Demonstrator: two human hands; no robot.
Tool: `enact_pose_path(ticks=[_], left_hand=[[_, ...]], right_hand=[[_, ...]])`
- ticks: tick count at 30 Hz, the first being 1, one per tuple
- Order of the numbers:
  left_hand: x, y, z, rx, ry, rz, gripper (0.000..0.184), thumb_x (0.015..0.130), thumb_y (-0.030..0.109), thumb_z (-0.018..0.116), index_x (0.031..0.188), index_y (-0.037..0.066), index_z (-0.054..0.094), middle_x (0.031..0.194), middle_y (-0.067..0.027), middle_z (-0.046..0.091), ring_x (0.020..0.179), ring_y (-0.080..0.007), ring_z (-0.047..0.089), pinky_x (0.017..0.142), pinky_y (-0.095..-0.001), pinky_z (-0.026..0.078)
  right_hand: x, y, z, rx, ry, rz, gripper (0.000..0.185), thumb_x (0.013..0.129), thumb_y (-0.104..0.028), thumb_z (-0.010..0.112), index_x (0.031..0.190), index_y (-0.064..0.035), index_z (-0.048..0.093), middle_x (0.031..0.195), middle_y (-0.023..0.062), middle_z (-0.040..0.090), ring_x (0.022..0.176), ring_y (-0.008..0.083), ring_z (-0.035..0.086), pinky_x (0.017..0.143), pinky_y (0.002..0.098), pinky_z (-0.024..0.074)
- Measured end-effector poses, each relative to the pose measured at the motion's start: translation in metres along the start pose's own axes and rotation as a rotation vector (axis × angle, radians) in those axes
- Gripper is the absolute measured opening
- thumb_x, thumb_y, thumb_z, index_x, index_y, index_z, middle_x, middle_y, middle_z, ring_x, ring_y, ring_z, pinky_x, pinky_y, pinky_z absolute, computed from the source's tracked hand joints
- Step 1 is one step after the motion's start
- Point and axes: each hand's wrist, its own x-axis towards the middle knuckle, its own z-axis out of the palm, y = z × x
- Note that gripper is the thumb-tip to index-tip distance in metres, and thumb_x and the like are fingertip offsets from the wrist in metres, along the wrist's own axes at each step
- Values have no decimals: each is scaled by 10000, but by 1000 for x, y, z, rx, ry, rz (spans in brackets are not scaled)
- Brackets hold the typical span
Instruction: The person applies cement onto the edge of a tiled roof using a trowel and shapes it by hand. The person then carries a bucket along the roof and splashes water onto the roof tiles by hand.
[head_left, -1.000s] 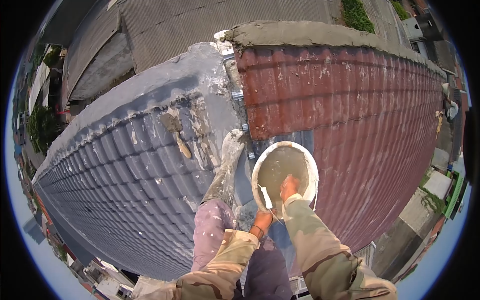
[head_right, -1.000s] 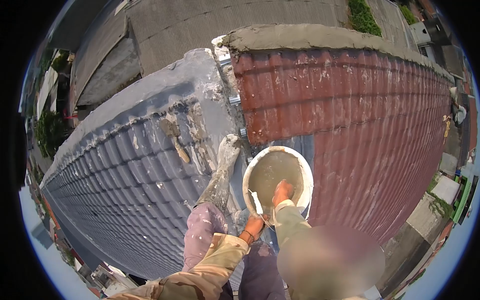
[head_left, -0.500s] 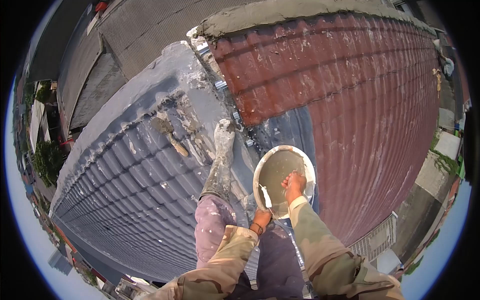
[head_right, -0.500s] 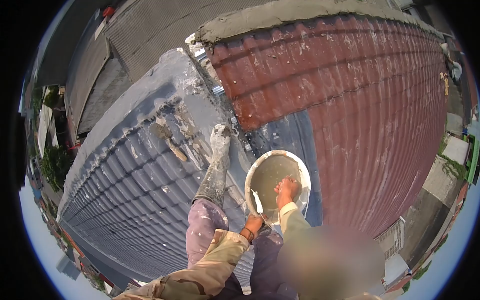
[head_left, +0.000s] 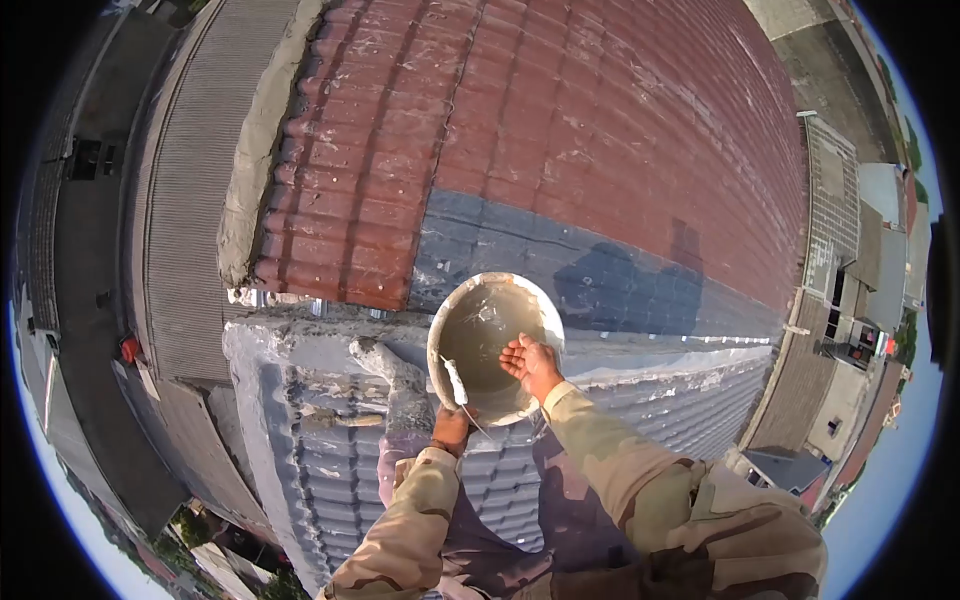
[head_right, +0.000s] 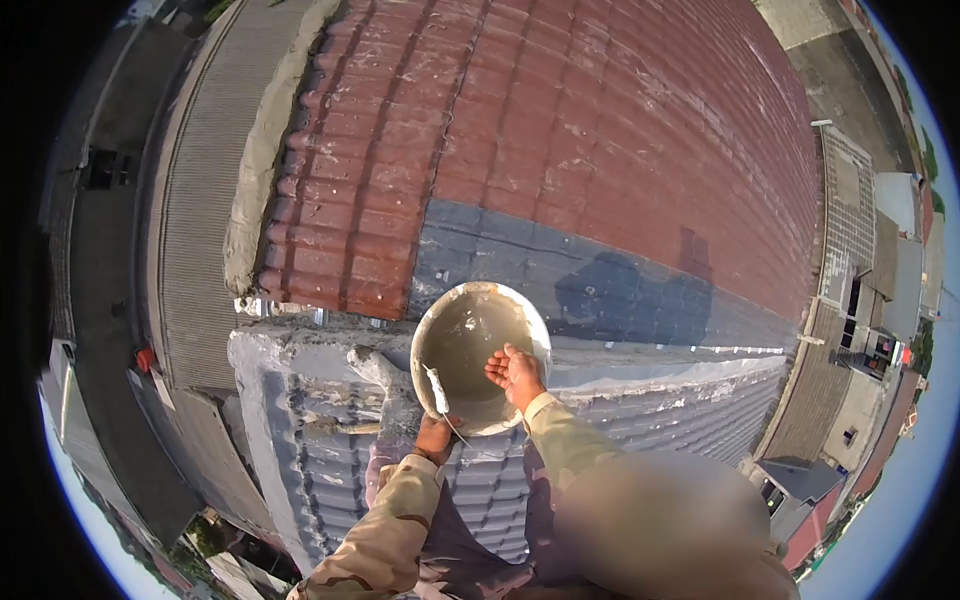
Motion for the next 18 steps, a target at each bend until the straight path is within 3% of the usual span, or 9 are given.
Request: enact_pose_path(ticks=[6, 7, 11, 14, 18], left_hand=[[-25, 91, -6, 371, 54, -125, 366, 812, 0, 645, 1166, 16, 556, 1019, -122, 649, 886, -262, 678, 727, -410, 584], [-18, 97, -16, 440, -34, -35, 328, 811, 14, 651, 1132, 6, 583, 986, -115, 656, 875, -261, 679, 742, -410, 577], [-13, 146, -5, 612, -57, -62, 300, 805, 3, 644, 1101, -8, 594, 985, -106, 657, 862, -262, 676, 748, -394, 574], [-26, 175, 19, 564, -133, -6, 270, 803, 9, 645, 1070, -15, 611, 962, -102, 663, 850, -253, 670, 740, -385, 567], [-2, 216, 20, 965, 18, -43, 164, 815, 39, 654, 971, -11, 659, 929, -106, 680, 855, -247, 658, 760, -385, 551]], right_hand=[[-1, 21, 11, 395, -54, 85, 331, 1032, -348, 515, 994, -27, 581, 917, 126, 658, 855, 282, 662, 760, 424, 574], [-1, 21, 19, 442, -62, 95, 337, 1033, -356, 509, 979, -31, 581, 922, 129, 655, 856, 283, 657, 772, 430, 571], [-11, 18, 47, 658, -64, 57, 348, 1041, -352, 489, 925, -42, 596, 886, 121, 658, 836, 277, 658, 780, 429, 571], [-2, 23, 60, 766, -18, 25, 351, 1044, -350, 475, 922, -46, 602, 873, 112, 660, 810, 264, 658, 761, 409, 567], [12, 23, 90, 821, 130, 27, 344, 1041, -347, 468, 932, -51, 607, 853, 97, 662, 765, 235, 652, 732, 387, 557]])
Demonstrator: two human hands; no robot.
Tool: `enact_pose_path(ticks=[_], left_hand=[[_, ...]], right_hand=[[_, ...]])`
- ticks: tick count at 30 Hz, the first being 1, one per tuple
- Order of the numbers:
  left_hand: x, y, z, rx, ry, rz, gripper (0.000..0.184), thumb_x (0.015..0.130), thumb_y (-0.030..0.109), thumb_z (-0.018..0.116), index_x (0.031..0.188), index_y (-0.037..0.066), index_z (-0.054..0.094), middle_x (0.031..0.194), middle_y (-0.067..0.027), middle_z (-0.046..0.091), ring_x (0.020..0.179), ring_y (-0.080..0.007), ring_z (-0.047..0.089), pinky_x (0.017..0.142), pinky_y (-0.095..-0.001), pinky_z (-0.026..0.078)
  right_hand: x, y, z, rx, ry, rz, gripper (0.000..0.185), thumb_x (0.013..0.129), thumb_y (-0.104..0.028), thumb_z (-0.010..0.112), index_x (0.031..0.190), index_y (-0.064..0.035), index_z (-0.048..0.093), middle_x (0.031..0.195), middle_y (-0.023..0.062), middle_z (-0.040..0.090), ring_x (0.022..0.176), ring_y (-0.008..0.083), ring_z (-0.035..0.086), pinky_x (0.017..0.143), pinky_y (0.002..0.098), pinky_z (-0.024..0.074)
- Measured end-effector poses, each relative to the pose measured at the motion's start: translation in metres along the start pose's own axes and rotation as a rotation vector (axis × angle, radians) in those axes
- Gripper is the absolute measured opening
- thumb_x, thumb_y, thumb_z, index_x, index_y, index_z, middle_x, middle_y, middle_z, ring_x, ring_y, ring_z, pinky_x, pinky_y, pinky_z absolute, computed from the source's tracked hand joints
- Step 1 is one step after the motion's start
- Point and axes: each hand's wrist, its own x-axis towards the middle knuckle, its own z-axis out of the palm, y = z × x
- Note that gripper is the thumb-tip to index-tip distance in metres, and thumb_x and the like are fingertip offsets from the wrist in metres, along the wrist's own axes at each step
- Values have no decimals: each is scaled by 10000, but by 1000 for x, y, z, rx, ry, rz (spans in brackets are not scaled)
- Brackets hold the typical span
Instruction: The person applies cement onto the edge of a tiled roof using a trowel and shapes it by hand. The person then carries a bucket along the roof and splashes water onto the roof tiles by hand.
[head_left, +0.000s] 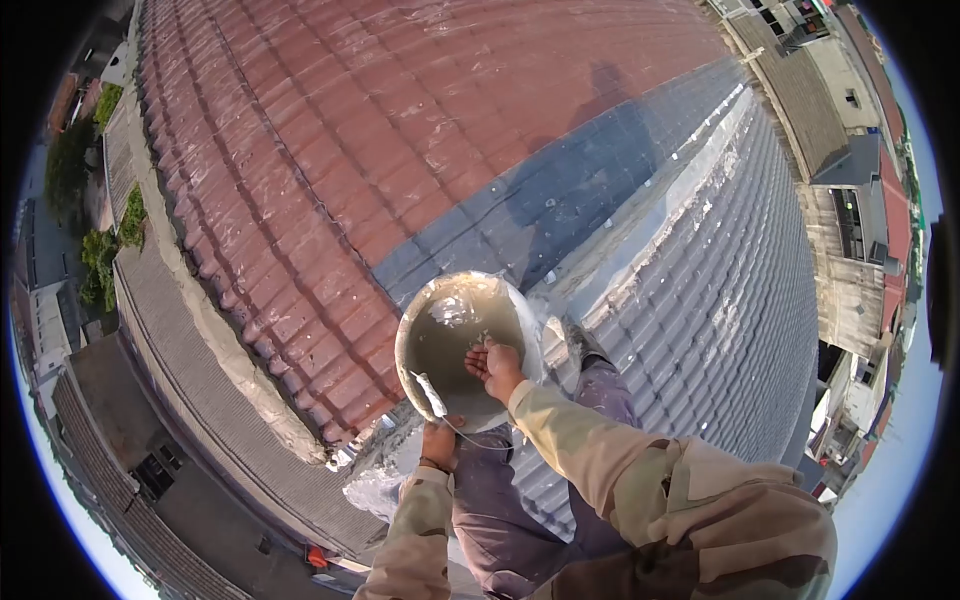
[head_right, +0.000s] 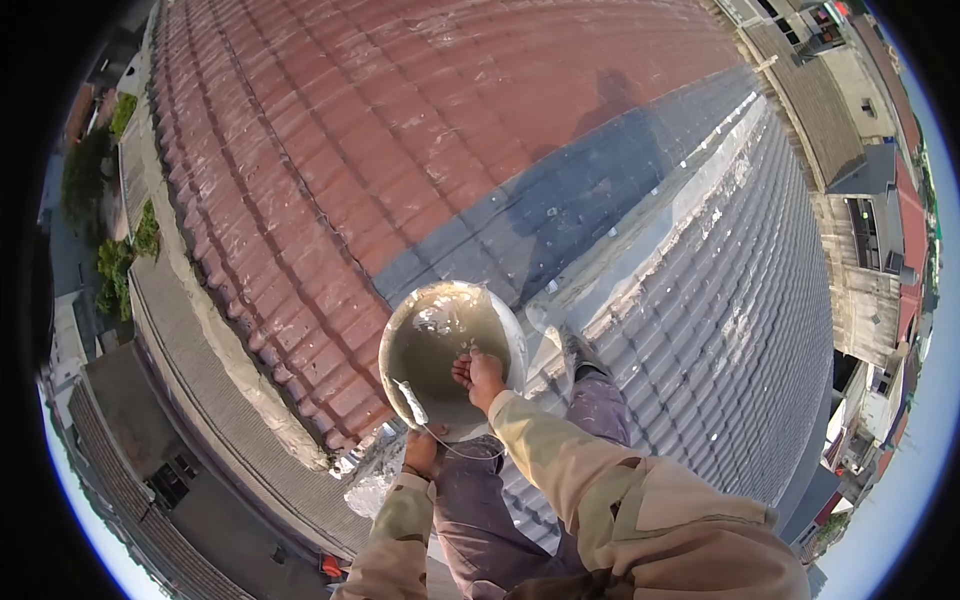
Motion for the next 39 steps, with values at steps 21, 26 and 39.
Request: enact_pose_path(ticks=[21, 26, 39], left_hand=[[72, -24, -45, -107, -184, -28, 299, 845, 38, 610, 1141, -1, 594, 1125, -107, 638, 1005, -273, 640, 889, -405, 549], [65, -11, -50, -45, -51, -66, 356, 829, -5, 594, 1184, -12, 574, 1157, -126, 626, 1040, -287, 635, 937, -420, 549], [54, -4, 20, 24, -107, 26, 286, 794, -28, 646, 1071, 13, 585, 1022, -103, 654, 908, -247, 661, 819, -384, 568]], right_hand=[[49, -70, -122, 1151, -179, -157, 309, 1051, -184, 409, 1044, 90, 550, 1040, 201, 627, 995, 367, 631, 899, 460, 587], [61, -94, -124, 1107, 258, -36, 288, 1034, -128, 427, 1206, 94, 488, 1300, 253, 530, 1254, 413, 528, 1052, 579, 487], [75, 29, -20, 605, 268, 144, 166, 959, -214, 481, 861, -89, 529, 776, 83, 556, 648, 198, 556, 552, 328, 440]])
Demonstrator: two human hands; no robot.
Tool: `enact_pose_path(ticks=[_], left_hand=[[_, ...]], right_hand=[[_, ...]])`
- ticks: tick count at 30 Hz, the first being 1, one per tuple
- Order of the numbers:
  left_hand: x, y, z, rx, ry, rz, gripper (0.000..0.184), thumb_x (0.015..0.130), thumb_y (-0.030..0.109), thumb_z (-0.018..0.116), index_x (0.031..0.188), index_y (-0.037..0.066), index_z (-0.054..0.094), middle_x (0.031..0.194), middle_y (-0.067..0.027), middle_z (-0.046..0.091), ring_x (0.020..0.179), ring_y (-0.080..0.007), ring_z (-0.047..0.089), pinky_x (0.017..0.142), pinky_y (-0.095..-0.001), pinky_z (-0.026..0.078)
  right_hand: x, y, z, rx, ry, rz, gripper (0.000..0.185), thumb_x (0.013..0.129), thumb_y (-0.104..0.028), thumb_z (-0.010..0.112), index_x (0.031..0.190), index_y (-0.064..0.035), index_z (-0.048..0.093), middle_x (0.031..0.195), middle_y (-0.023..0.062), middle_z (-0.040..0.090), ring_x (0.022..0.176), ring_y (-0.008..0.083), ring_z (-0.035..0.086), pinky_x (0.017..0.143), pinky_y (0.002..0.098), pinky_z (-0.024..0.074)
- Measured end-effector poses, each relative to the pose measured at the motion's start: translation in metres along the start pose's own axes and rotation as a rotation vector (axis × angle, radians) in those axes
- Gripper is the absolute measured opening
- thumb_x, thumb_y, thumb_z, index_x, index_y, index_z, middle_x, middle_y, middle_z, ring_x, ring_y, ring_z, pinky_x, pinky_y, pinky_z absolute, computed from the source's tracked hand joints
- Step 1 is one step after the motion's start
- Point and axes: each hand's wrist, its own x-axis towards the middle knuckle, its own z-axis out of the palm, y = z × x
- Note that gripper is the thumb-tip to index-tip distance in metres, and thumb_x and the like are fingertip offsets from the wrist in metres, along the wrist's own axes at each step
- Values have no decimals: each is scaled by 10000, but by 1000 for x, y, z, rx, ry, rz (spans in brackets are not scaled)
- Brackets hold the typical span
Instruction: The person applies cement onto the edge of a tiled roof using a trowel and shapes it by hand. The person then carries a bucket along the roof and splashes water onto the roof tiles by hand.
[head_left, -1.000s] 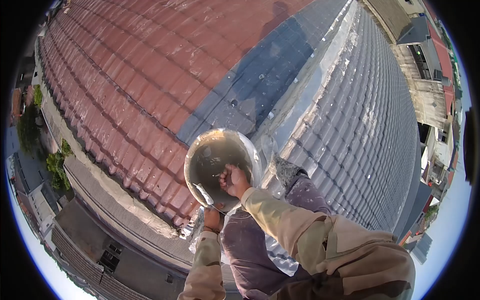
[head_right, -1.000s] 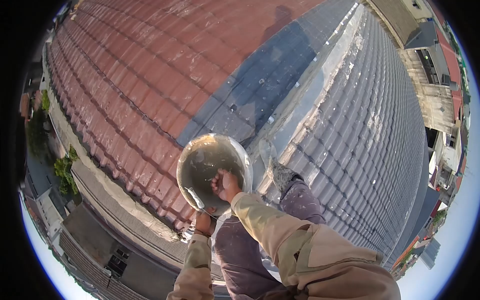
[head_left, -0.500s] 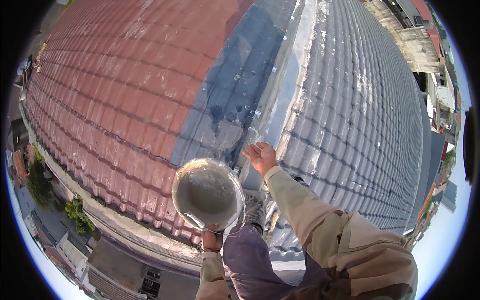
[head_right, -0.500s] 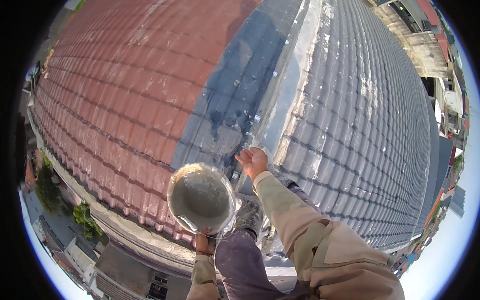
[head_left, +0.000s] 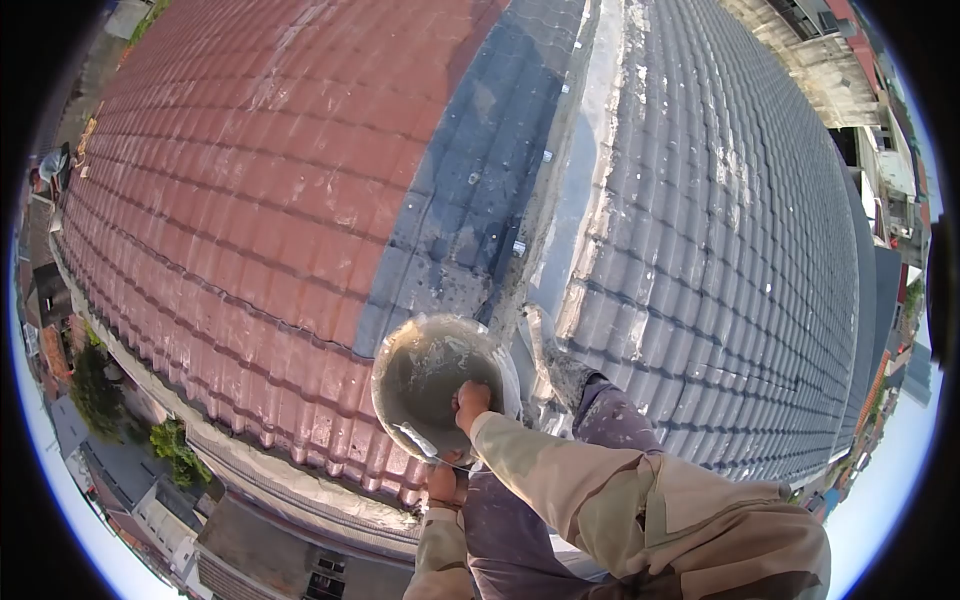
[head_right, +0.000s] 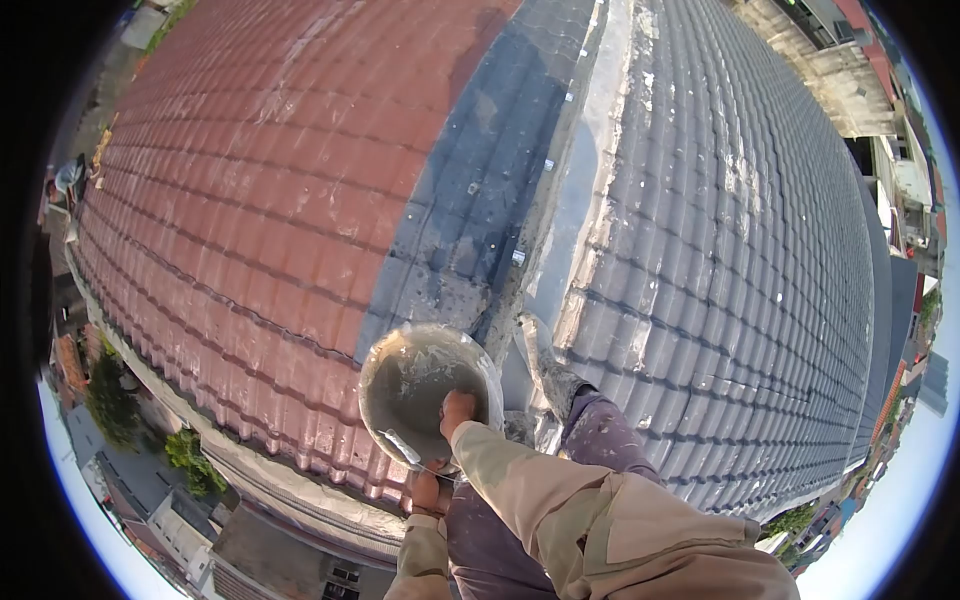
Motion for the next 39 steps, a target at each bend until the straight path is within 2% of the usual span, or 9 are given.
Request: enact_pose_path(ticks=[5, 6, 8, 12, 18, 23, 27, 33, 39], left_hand=[[5, -2, 42, -90, -71, -54, 307, 810, -51, 627, 1096, 41, 562, 995, -91, 629, 887, -244, 653, 800, -380, 574], [7, 1, 50, -94, -78, -71, 319, 811, -56, 617, 1110, 36, 554, 994, -90, 625, 889, -246, 653, 791, -386, 575], [6, 4, 66, -89, -97, -83, 332, 811, -62, 608, 1124, 31, 546, 993, -89, 621, 891, -247, 652, 782, -392, 576], [-3, 12, 92, 2, -130, 40, 379, 807, -42, 614, 1175, 1, 533, 1079, -111, 612, 939, -260, 653, 822, -405, 575], [6, 4, 87, 142, -39, -17, 209, 818, 32, 660, 1017, -35, 652, 1002, -115, 674, 968, -252, 660, 814, -385, 569], [-6, 9, 98, 370, -86, 35, 181, 850, 57, 623, 1009, -24, 653, 963, -98, 680, 910, -213, 653, 813, -361, 536], [0, 4, 100, 433, -85, 64, 310, 815, -37, 631, 1122, -16, 588, 1038, -90, 652, 923, -231, 645, 822, -374, 542], [-21, 23, 161, 46, -140, 40, 426, 793, -50, 634, 1209, -11, 550, 1114, -81, 633, 976, -245, 639, 862, -388, 545], [-9, 16, 160, 248, -145, 133, 327, 788, -20, 653, 1110, -6, 596, 1042, -70, 633, 938, -240, 645, 822, -390, 551]], right_hand=[[-74, -136, -10, 667, -432, 158, 332, 985, -214, 466, 676, -112, 398, 596, 36, 433, 498, 179, 393, 451, 303, 302], [-62, -162, -19, 716, -566, -16, 304, 999, -175, 444, 730, -51, 514, 710, 100, 568, 664, 237, 590, 579, 310, 491], [-77, -232, -18, 763, -709, -341, 264, 1010, -155, 423, 1063, 25, 609, 1119, 198, 634, 1104, 326, 627, 944, 417, 551], [-84, -284, -9, 720, -555, -453, 479, 1033, -168, 388, 1458, 41, 318, 1535, 179, 348, 1412, 366, 369, 1161, 523, 362], [-64, -159, -18, 487, -223, 172, 437, 1029, -230, 374, 1307, 97, 457, 1252, 225, 562, 1120, 343, 587, 1021, 498, 487], [-2, -104, -12, 314, 160, 55, 300, 993, -209, 416, 1019, 50, 565, 970, 185, 612, 830, 290, 619, 736, 418, 529], [21, -132, -35, 863, -423, 253, 303, 971, -184, 412, 856, 39, 582, 746, 149, 587, 644, 263, 569, 564, 364, 468], [-78, -328, -14, 981, -559, -388, 403, 1002, -129, 331, 1296, 101, 483, 1336, 257, 536, 1250, 401, 546, 1077, 517, 478], [-110, -290, -23, 687, -413, -133, 393, 1022, -196, 393, 1272, 95, 479, 1278, 222, 546, 1137, 348, 590, 996, 462, 524]])
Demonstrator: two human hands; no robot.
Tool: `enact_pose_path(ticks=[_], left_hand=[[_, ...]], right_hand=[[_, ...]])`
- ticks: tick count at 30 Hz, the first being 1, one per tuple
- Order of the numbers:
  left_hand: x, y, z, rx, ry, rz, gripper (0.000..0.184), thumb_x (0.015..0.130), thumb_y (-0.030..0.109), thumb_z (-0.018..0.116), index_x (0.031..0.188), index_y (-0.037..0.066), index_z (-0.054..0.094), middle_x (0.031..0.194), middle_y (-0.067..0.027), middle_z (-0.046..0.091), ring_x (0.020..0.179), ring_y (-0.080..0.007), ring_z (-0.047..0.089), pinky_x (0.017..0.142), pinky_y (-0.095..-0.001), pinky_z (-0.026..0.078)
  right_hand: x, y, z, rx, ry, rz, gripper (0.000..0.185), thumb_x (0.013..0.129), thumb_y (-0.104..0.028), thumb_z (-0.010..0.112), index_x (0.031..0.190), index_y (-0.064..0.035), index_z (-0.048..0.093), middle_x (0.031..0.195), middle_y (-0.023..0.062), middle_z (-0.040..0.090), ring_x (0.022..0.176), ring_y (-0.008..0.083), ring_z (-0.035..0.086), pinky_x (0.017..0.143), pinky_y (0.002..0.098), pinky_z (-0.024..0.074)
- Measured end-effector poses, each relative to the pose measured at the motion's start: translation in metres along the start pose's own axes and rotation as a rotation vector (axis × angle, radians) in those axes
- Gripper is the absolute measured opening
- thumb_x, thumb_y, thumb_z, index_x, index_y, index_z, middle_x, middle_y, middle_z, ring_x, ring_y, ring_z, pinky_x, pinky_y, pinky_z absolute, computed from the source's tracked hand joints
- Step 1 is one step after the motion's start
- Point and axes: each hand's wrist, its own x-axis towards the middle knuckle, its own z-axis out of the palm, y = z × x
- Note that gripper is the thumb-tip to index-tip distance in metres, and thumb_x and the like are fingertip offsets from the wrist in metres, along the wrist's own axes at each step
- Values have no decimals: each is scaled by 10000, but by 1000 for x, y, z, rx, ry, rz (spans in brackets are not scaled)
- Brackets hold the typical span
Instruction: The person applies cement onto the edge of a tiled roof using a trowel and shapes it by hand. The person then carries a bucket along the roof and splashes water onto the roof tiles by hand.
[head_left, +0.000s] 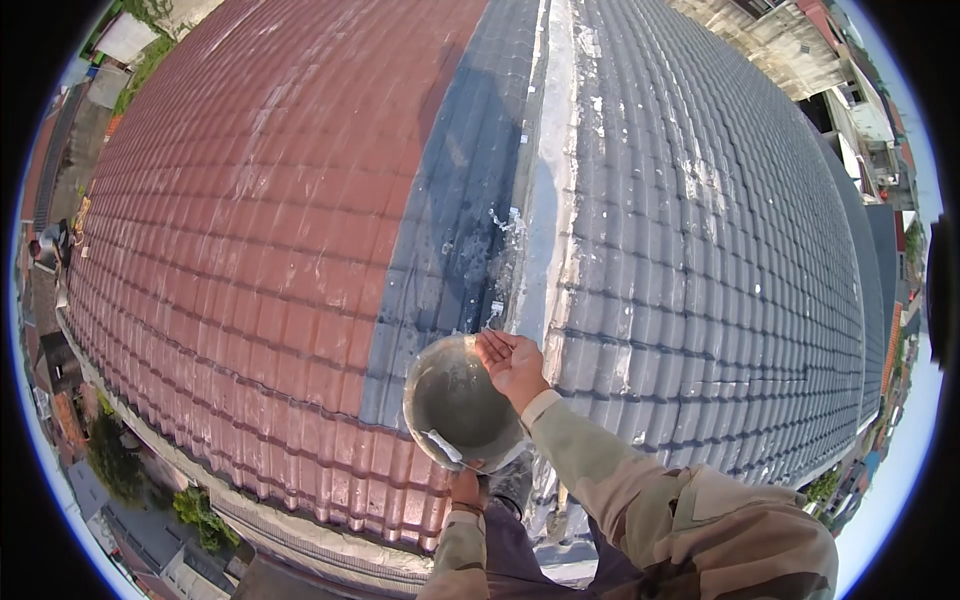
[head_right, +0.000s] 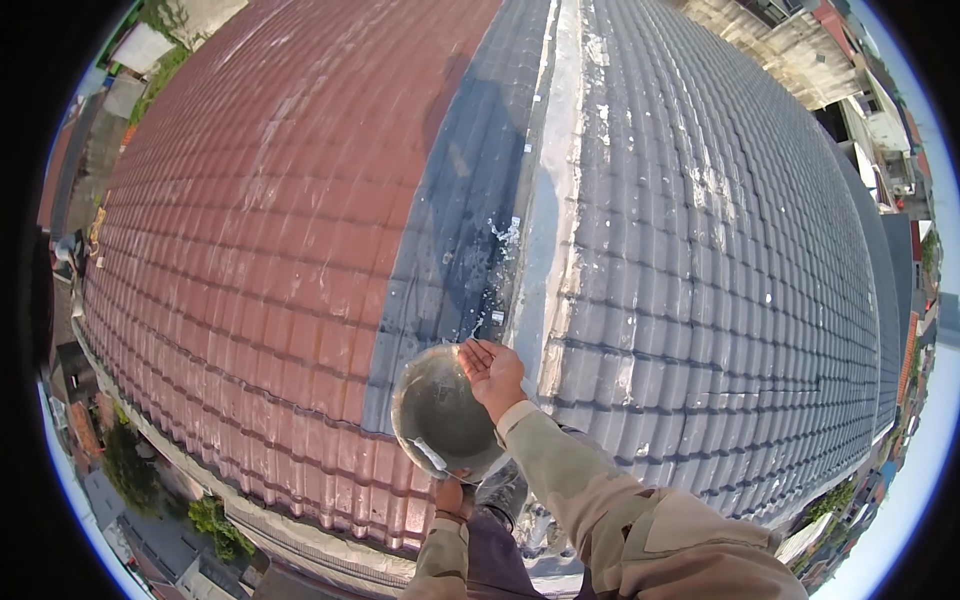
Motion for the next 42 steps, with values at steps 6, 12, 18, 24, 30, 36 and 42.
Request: enact_pose_path(ticks=[6, 12, 18, 24, 30, 36, 42], left_hand=[[-8, 16, 15, -51, 61, -165, 192, 800, 27, 672, 985, 7, 627, 907, -53, 652, 896, -208, 650, 751, -349, 536], [-8, 13, 24, 126, 55, -101, 178, 796, 31, 672, 969, 11, 635, 907, -75, 653, 862, -202, 655, 741, -351, 537], [9, 7, 24, -131, -61, 29, 399, 822, 7, 639, 1211, -30, 563, 1136, -122, 635, 1006, -265, 648, 874, -402, 549], [-26, 48, 41, -207, -12, -125, 359, 822, -7, 635, 1175, -35, 574, 1126, -124, 641, 1006, -281, 652, 893, -407, 562], [-60, 84, 28, -253, -15, -78, 191, 855, 70, 615, 1028, -9, 634, 1027, -109, 682, 895, -249, 682, 766, -359, 579], [-67, 121, -31, -107, -28, 140, 315, 819, 25, 606, 1124, -51, 634, 1110, -156, 687, 990, -303, 678, 890, -408, 583], [-113, 189, -9, -368, -41, 176, 334, 823, 30, 573, 1139, -57, 638, 1160, -177, 674, 1037, -322, 667, 931, -414, 578]], right_hand=[[32, 86, -88, -216, 550, 200, 243, 976, -165, 462, 1088, 25, 563, 1049, 178, 594, 945, 328, 614, 842, 466, 555], [48, 31, -38, 121, 69, 212, 130, 852, -158, 417, 813, -51, 480, 729, 126, 529, 578, 200, 476, 530, 338, 392], [46, -137, 138, 332, -324, -305, 297, 981, -79, 366, 1050, 163, 524, 1116, 264, 602, 1175, 377, 554, 1086, 521, 446], [-47, -229, 158, -327, -239, -378, 535, 1001, -74, 338, 1516, 39, 248, 1503, 252, 375, 1380, 423, 393, 1141, 562, 358], [-77, -282, -49, -843, 229, -152, 372, 975, -128, 461, 1312, 29, 458, 1201, 204, 593, 1035, 377, 646, 877, 509, 554], [-123, -320, -293, -1182, 344, 11, 297, 959, -253, 528, 1126, -43, 656, 1057, 153, 716, 888, 276, 731, 703, 422, 593], [-239, -349, -344, -1250, 398, -175, 147, 911, -124, 600, 966, -87, 731, 913, 146, 742, 819, 283, 731, 637, 481, 561]])
